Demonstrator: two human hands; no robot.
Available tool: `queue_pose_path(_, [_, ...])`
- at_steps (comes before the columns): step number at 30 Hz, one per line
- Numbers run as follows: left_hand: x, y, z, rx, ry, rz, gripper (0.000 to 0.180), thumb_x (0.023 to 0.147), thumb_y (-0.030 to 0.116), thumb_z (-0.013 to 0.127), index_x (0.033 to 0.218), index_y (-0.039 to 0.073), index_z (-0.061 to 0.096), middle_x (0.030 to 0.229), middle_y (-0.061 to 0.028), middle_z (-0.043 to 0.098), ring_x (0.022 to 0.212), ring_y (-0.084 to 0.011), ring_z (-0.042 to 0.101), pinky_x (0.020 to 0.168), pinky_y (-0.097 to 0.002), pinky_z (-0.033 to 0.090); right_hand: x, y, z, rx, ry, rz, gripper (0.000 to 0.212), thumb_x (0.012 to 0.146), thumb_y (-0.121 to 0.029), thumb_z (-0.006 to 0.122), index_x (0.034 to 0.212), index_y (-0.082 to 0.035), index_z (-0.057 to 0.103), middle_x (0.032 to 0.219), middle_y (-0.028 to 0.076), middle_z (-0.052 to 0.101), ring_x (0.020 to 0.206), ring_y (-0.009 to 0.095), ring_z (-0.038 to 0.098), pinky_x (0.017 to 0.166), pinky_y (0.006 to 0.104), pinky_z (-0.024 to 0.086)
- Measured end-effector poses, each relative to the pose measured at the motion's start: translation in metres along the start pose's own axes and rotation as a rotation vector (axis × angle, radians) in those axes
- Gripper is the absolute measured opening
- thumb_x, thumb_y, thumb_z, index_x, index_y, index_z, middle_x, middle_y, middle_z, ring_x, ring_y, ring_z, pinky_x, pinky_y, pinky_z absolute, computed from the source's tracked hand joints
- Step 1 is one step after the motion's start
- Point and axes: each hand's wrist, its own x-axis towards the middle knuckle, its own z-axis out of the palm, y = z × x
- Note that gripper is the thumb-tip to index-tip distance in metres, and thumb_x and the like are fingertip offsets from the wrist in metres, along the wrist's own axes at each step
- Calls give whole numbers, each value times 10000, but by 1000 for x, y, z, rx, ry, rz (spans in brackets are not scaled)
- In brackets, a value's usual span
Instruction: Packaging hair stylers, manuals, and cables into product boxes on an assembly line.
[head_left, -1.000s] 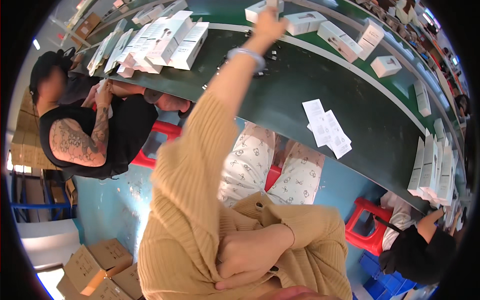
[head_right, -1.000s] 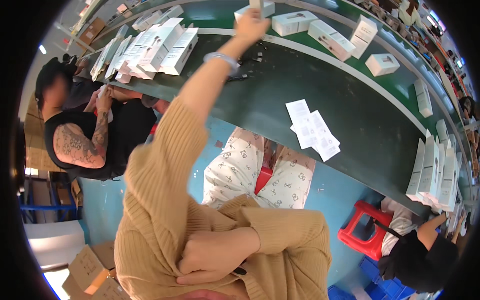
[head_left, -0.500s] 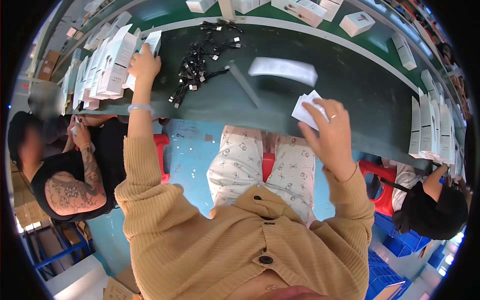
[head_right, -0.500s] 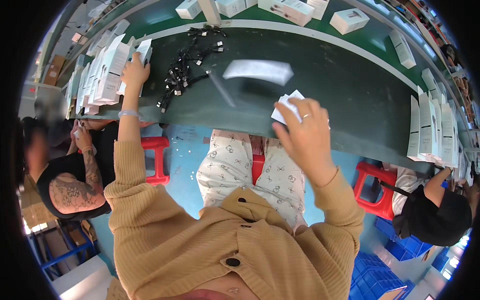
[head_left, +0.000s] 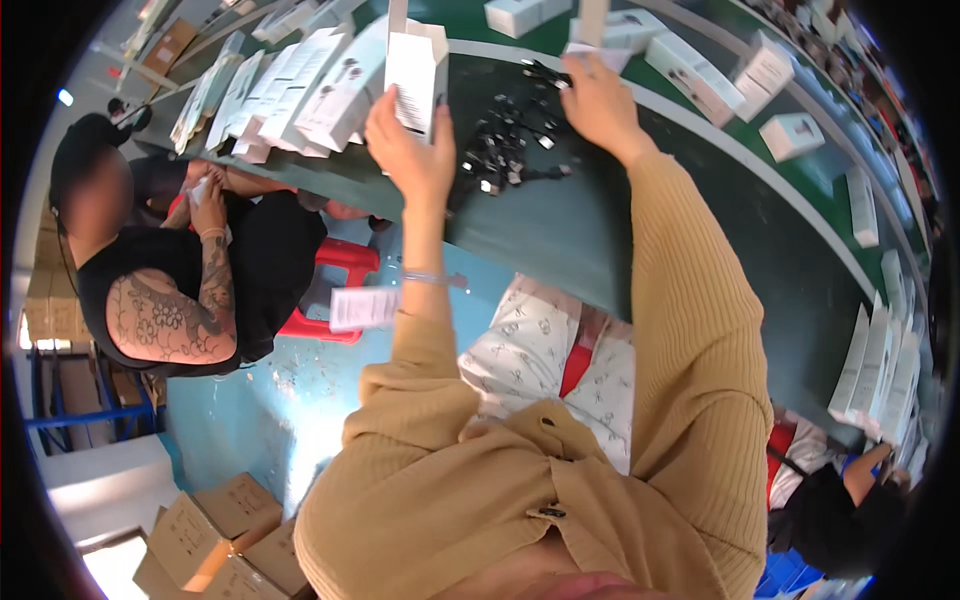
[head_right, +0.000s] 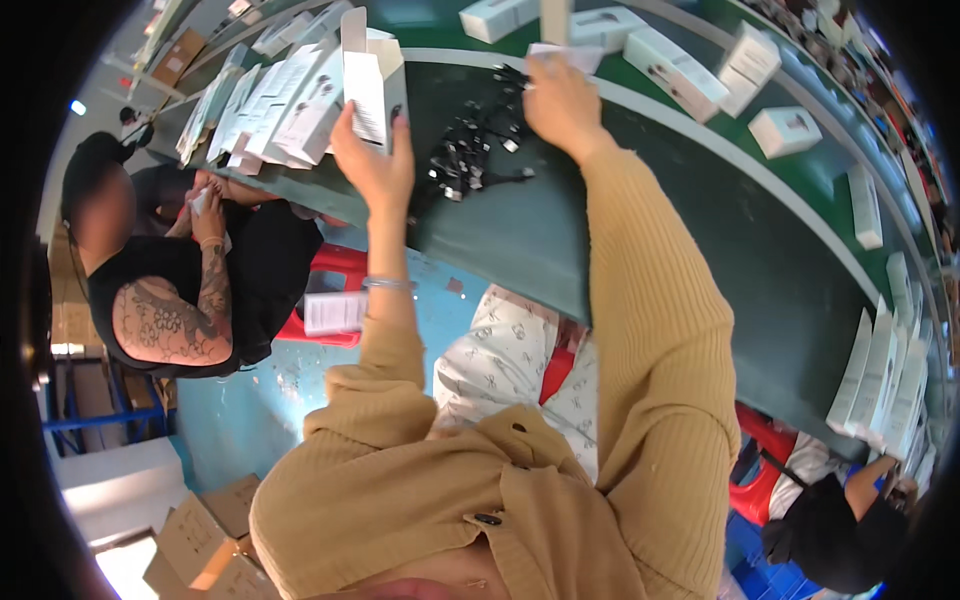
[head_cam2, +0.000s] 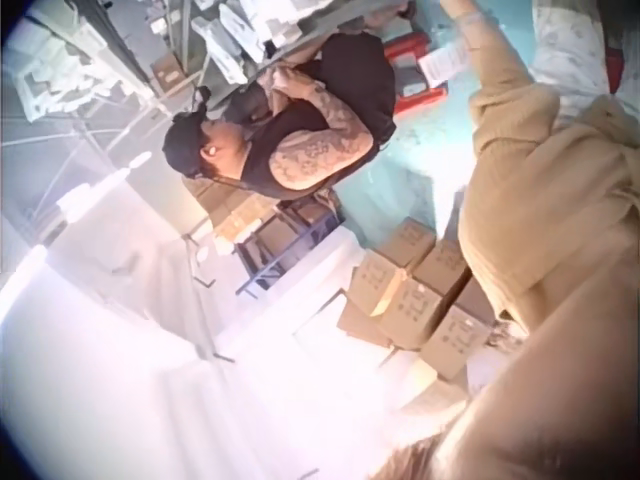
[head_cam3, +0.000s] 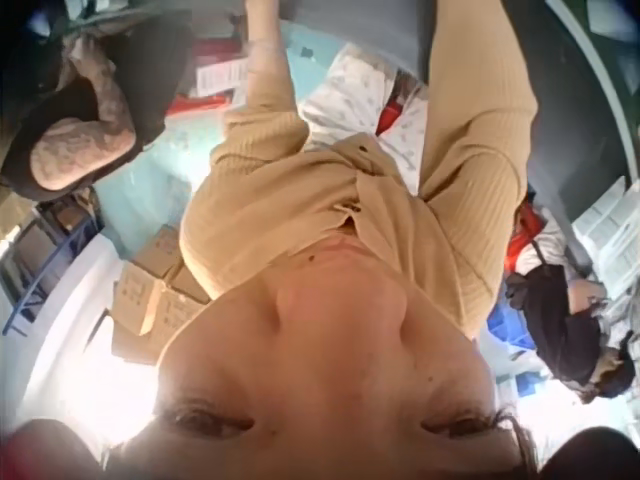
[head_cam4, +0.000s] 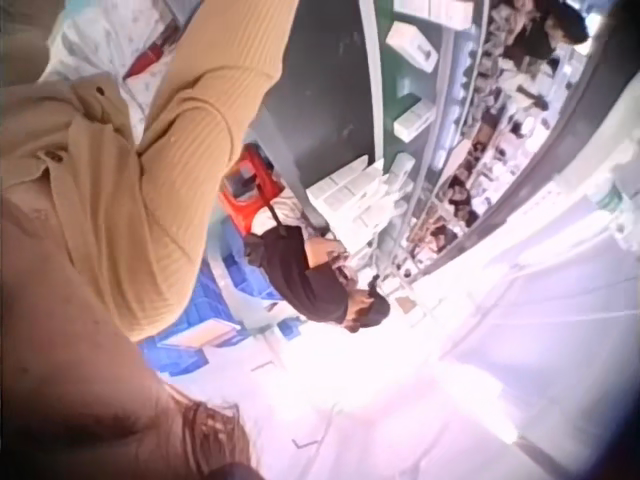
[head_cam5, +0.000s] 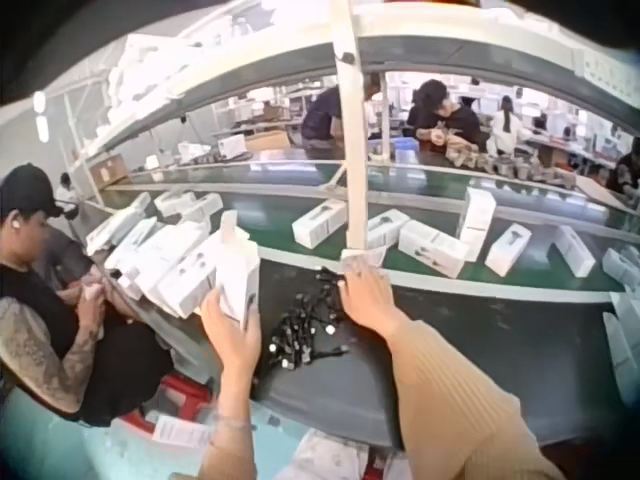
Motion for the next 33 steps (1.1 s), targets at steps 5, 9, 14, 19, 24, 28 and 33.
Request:
queue_pose_path(5, [-19,-37,8,-219,152,-140,640,710,198,778,1224,-23,466,1134,-197,523,1059,-375,491,901,-445,415,25,-26,23,-161,32,61,479,770,-141,693,1225,-127,544,1121,143,585,982,360,603,803,456,522])
queue_pose_path(9, [-12,-14,3,-246,58,-172,691,643,254,802,1225,40,497,1172,-194,529,1084,-392,500,940,-466,404,30,26,6,-435,-52,-132,324,864,-123,543,1184,-149,583,1028,127,648,911,341,639,704,452,529])
queue_pose_path(14, [-6,-22,-7,-252,129,-160,696,606,213,810,1215,69,506,1164,-161,522,1050,-358,506,892,-433,419,52,55,1,-149,-107,-371,178,902,-157,578,1040,-78,659,1009,144,621,897,318,606,726,405,485])
queue_pose_path(19, [-7,-27,-6,-320,180,-203,704,606,187,806,1222,57,490,1158,-156,513,1030,-358,499,884,-430,419,46,75,-15,-31,-126,-259,200,895,-185,630,1035,-46,664,972,76,602,788,184,533,683,283,438])
queue_pose_path(24, [-13,-26,-1,-624,98,-456,665,737,108,748,1284,15,381,1184,-146,502,1081,-217,510,940,-326,418,19,46,-51,201,-163,32,143,895,-161,627,998,-70,665,768,-24,564,703,57,473,585,214,348])
queue_pose_path(28, [7,-11,-29,-1013,23,-962,579,826,97,691,1298,55,358,1028,-103,587,940,-164,581,795,-323,496,3,35,-79,195,-74,31,150,897,-172,628,1005,-75,666,770,-14,584,699,57,485,551,217,340])
queue_pose_path(33, [6,-26,-42,-1249,-160,-1108,521,890,243,644,1289,11,402,1093,-106,599,967,-177,610,776,-328,539,-9,16,-102,285,105,85,167,897,-170,631,1031,-78,669,769,27,633,684,72,531,569,216,387])
